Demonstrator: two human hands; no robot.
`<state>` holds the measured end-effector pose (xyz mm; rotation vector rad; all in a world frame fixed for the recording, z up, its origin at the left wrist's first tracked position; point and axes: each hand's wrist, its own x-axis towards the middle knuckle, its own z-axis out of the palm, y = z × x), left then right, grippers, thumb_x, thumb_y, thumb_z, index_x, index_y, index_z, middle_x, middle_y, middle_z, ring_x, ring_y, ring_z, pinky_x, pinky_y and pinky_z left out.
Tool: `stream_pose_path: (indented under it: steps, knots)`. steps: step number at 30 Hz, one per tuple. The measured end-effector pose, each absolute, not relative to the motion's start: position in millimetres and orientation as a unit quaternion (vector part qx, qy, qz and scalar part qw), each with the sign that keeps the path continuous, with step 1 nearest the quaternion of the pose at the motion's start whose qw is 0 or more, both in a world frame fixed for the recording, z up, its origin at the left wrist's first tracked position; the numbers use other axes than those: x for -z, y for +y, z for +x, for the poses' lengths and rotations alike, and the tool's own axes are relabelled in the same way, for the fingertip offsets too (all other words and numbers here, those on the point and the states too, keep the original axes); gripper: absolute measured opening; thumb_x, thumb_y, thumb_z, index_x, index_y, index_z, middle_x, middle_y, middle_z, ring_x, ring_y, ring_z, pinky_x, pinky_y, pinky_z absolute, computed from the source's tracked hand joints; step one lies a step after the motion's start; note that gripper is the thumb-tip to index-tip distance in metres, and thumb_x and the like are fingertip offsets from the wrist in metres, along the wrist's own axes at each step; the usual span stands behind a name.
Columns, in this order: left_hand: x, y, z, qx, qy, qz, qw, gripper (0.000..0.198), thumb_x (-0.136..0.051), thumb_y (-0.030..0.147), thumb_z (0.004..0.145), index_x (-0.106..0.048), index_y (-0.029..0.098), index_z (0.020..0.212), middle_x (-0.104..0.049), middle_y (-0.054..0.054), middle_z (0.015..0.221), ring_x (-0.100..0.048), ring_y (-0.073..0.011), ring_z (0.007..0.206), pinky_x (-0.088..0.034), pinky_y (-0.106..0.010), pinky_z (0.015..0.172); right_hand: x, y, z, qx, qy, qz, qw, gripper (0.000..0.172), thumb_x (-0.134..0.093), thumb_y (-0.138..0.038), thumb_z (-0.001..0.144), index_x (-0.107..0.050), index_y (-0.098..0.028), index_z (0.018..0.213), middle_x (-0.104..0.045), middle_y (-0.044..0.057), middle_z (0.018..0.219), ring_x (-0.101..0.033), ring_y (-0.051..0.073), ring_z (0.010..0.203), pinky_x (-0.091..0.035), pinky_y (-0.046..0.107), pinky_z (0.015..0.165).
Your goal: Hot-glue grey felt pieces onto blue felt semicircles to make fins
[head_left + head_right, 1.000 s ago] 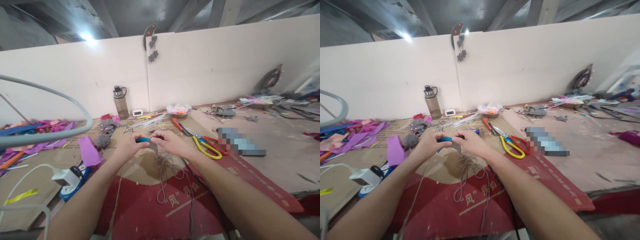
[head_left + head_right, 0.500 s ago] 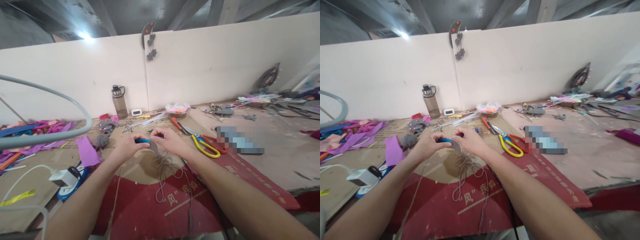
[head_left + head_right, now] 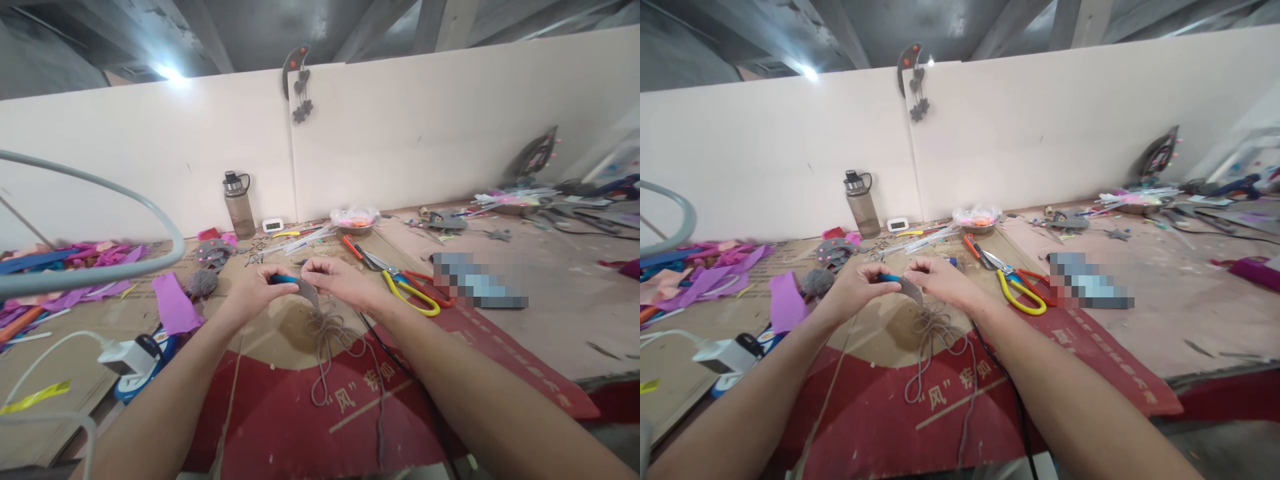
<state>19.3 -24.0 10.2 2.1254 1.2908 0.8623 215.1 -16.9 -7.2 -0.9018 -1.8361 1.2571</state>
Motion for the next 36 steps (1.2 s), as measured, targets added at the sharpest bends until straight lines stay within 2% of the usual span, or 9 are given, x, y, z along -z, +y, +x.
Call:
stream_pose_path:
  steps: [6,13,18,23,28,32,36]
  knots:
    - [-5.4,-19.0,16.1,-0.316,0.474,0.783,0.25,0.028,-0.066,0.044,0.068,-0.068,0.018,0.077,-0.065,-0.001,0.071,-0.054,-0.0139,0.066,-0.041,-0.025,0.059,6.4,-15.9,215.8,-0.45,-0.712,-0.372,0.39,0.022,-0.055,-0.04,0.077,-0.056,-0.018,0.075,-0.048,-0.003,0.067,-0.041,0.01,0.061,-0.033,0.022,0.055]
    - [-6.6,-21.5,16.6,-0.305,0.437,0.796,0.288,0.025,-0.065,0.04,0.071,-0.069,0.019,0.084,-0.068,-0.003,0.081,-0.059,-0.0153,0.073,-0.046,-0.026,0.067,7.8,-15.6,215.1,-0.463,-0.702,-0.367,0.399,0.022,-0.056,-0.039,0.077,-0.056,-0.018,0.076,-0.049,-0.003,0.069,-0.04,0.009,0.06,-0.034,0.023,0.056]
    - [-8.7,-23.6,17.2,-0.302,0.43,0.792,0.311,0.029,-0.069,0.04,0.067,-0.069,0.021,0.089,-0.069,-0.003,0.084,-0.06,-0.0151,0.075,-0.046,-0.026,0.068,6.8,-15.8,216.0,-0.47,-0.691,-0.376,0.4,0.022,-0.056,-0.04,0.077,-0.055,-0.018,0.076,-0.049,-0.003,0.068,-0.04,0.009,0.059,-0.035,0.023,0.055]
    - [-8.7,-22.2,17.3,-0.306,0.435,0.785,0.318,0.024,-0.063,0.04,0.073,-0.07,0.019,0.082,-0.069,-0.003,0.077,-0.059,-0.0148,0.07,-0.044,-0.026,0.063,7.3,-15.8,214.9,-0.477,-0.703,-0.359,0.386,0.023,-0.058,-0.041,0.075,-0.057,-0.018,0.076,-0.049,-0.003,0.068,-0.04,0.009,0.059,-0.034,0.022,0.054]
    - [-10.3,-22.7,16.3,-0.312,0.423,0.78,0.338,0.021,-0.064,0.038,0.072,-0.07,0.019,0.082,-0.068,-0.002,0.078,-0.059,-0.0146,0.071,-0.045,-0.026,0.064,7.4,-16.6,215.0,-0.514,-0.697,-0.334,0.372,0.025,-0.057,-0.043,0.077,-0.056,-0.018,0.079,-0.048,-0.003,0.068,-0.038,0.008,0.057,-0.032,0.022,0.053]
    - [-11.4,-22.6,15.4,-0.315,0.45,0.766,0.334,0.022,-0.063,0.039,0.073,-0.069,0.019,0.079,-0.064,0.0,0.069,-0.054,-0.0113,0.06,-0.041,-0.024,0.057,4.8,-18.4,215.5,-0.521,-0.706,-0.309,0.367,0.028,-0.054,-0.047,0.08,-0.056,-0.019,0.081,-0.048,-0.003,0.069,-0.039,0.008,0.058,-0.032,0.022,0.053]
    - [-10.8,-20.9,17.8,-0.343,0.452,0.747,0.347,0.022,-0.064,0.038,0.072,-0.065,0.017,0.076,-0.058,0.002,0.063,-0.049,-0.0091,0.054,-0.039,-0.023,0.053,3.2,-20.0,213.5,-0.479,-0.719,-0.338,0.373,0.019,-0.061,-0.037,0.076,-0.057,-0.018,0.079,-0.052,-0.002,0.071,-0.043,0.009,0.062,-0.035,0.023,0.056]
